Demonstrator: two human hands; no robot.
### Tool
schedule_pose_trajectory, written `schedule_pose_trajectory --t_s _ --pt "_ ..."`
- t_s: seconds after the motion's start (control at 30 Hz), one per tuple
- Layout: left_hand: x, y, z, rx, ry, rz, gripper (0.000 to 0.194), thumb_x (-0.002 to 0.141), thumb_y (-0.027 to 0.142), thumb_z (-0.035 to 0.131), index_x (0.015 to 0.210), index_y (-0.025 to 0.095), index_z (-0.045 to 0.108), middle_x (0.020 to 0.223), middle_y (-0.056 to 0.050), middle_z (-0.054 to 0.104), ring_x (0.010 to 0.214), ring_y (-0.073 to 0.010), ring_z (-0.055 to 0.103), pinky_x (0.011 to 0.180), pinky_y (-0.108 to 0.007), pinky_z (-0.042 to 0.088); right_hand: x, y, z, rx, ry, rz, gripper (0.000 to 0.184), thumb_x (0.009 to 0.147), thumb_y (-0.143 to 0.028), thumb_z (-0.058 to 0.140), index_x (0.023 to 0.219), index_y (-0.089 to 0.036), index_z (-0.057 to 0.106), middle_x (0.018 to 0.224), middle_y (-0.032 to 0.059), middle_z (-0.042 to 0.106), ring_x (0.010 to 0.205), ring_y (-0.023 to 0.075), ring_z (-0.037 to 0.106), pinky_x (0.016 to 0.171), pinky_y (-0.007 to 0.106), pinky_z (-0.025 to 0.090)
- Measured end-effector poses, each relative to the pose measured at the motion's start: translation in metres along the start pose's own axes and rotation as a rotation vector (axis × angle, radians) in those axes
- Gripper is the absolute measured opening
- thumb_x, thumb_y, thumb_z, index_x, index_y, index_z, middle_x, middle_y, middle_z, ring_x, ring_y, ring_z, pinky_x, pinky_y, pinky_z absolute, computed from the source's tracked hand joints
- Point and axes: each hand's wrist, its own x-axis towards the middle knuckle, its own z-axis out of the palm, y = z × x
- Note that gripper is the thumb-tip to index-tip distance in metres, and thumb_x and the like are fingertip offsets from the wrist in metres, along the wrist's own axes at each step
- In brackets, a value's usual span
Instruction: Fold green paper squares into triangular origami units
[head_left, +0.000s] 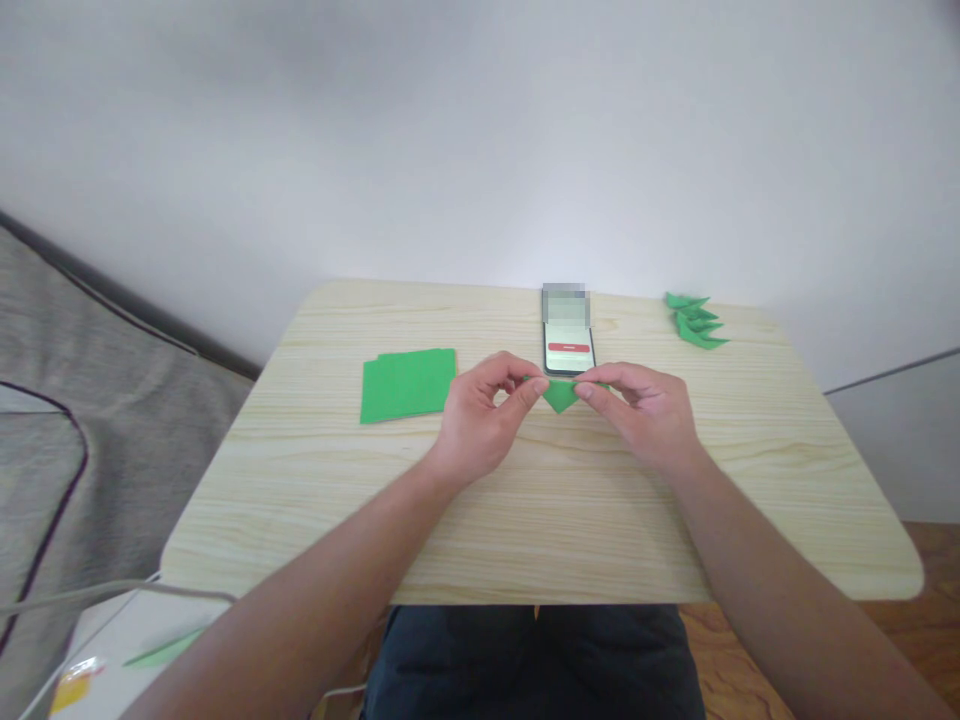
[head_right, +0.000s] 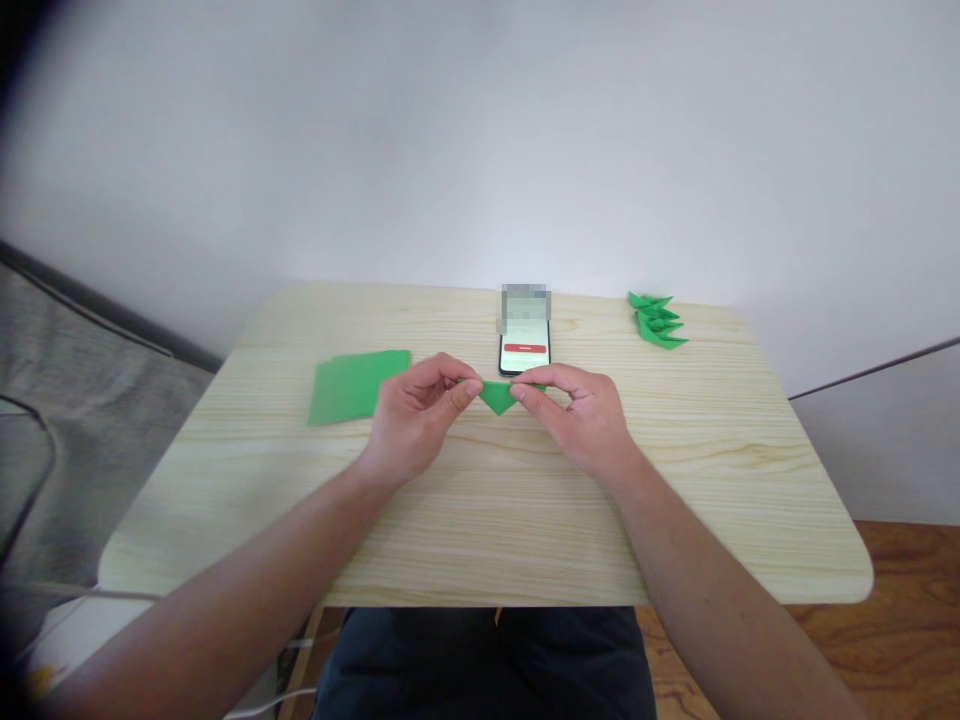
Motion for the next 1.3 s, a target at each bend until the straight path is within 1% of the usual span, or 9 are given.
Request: schedule_pose_trajectory --t_s 0.2,0.3,0.37,0.5,0.63,0.8,0.93,1.13,1.3 --pt "0.0031 -0.0005 0.0004 -0.123 0.037 -0.112 0.021 0.086 0.038 0.08 0.088 0.018 0.074 0.08 -0.002 0.068 0.072 -0.0127 0.054 0.068 -0.027 0.042 0.0007 -0.0036 -0.0041 -0.035 -0.008 -0.023 0.013 0.088 -0.035 0.08 0.098 -0.028 0.083 0.097 0.0007 0.083 0.088 0.0203 0.077 0.084 0.033 0.061" --pt "0.0045 -0.0019 0.0001 -0.192 0.082 -0.171 0.025 0.082 0.04 0.083 0.087 0.017 0.073 0.078 -0.001 0.067 0.069 -0.0118 0.053 0.064 -0.026 0.04 0.0012 -0.0051 -0.0062 -0.042 -0.009 -0.004 0.012 0.089 -0.036 0.079 0.096 -0.027 0.083 0.091 0.0007 0.083 0.085 0.0196 0.077 0.082 0.033 0.06" --pt "0.0051 -0.0025 0.0 -0.209 0.093 -0.186 0.026 0.081 0.04 0.084 0.087 0.017 0.074 0.078 -0.001 0.067 0.069 -0.0116 0.053 0.064 -0.025 0.04 0.0014 -0.0057 -0.0064 -0.019 -0.018 0.019 0.011 0.091 -0.036 0.077 0.093 -0.027 0.083 0.087 0.0004 0.082 0.082 0.0188 0.076 0.081 0.032 0.059" --pt "0.0048 -0.0022 -0.0003 -0.212 0.082 -0.165 0.026 0.082 0.04 0.084 0.087 0.017 0.073 0.079 -0.002 0.068 0.07 -0.0118 0.054 0.065 -0.025 0.041 0.0017 -0.0061 -0.0043 0.086 -0.046 0.053 0.011 0.092 -0.036 0.077 0.092 -0.026 0.081 0.086 0.0008 0.081 0.08 0.0177 0.075 0.079 0.031 0.058" --pt "0.0033 -0.0013 -0.0005 -0.154 0.051 -0.105 0.021 0.086 0.037 0.08 0.089 0.018 0.072 0.081 -0.002 0.068 0.072 -0.0127 0.055 0.066 -0.026 0.042 0.0021 -0.0074 -0.0018 0.175 -0.079 0.093 0.014 0.092 -0.037 0.077 0.095 -0.024 0.081 0.087 0.0018 0.081 0.081 0.018 0.074 0.078 0.031 0.058" --pt "0.0018 -0.0013 -0.0007 -0.056 0.018 -0.022 0.017 0.09 0.035 0.076 0.091 0.019 0.072 0.088 -0.004 0.071 0.079 -0.0144 0.058 0.074 -0.029 0.046 0.0031 -0.0088 -0.0006 0.157 -0.117 0.118 0.02 0.095 -0.041 0.072 0.091 -0.023 0.081 0.086 0.0024 0.081 0.081 0.0176 0.073 0.078 0.031 0.057" --pt "0.0019 -0.0021 -0.0015 -0.014 0.019 0.012 0.016 0.091 0.036 0.075 0.092 0.02 0.072 0.09 -0.004 0.072 0.082 -0.0161 0.06 0.075 -0.03 0.048 0.0034 -0.0079 0.0 0.161 -0.126 0.11 0.018 0.094 -0.039 0.074 0.092 -0.023 0.081 0.086 0.0022 0.08 0.08 0.0177 0.072 0.076 0.03 0.056" --pt "0.0018 -0.0023 -0.0013 0.001 0.035 0.03 0.015 0.092 0.035 0.075 0.091 0.02 0.072 0.09 -0.004 0.072 0.082 -0.0163 0.062 0.077 -0.031 0.049 0.0023 -0.0058 0.0006 0.174 -0.104 0.106 0.015 0.092 -0.038 0.076 0.094 -0.024 0.082 0.089 0.002 0.081 0.082 0.0178 0.073 0.077 0.03 0.056" --pt "0.0017 -0.0018 -0.0018 0.015 0.063 0.033 0.016 0.092 0.036 0.074 0.092 0.02 0.072 0.089 -0.003 0.072 0.082 -0.0164 0.062 0.078 -0.031 0.049 0.0025 -0.0063 -0.0012 0.084 -0.095 0.082 0.014 0.092 -0.038 0.076 0.096 -0.027 0.084 0.093 0.0012 0.083 0.084 0.0181 0.075 0.078 0.03 0.057"
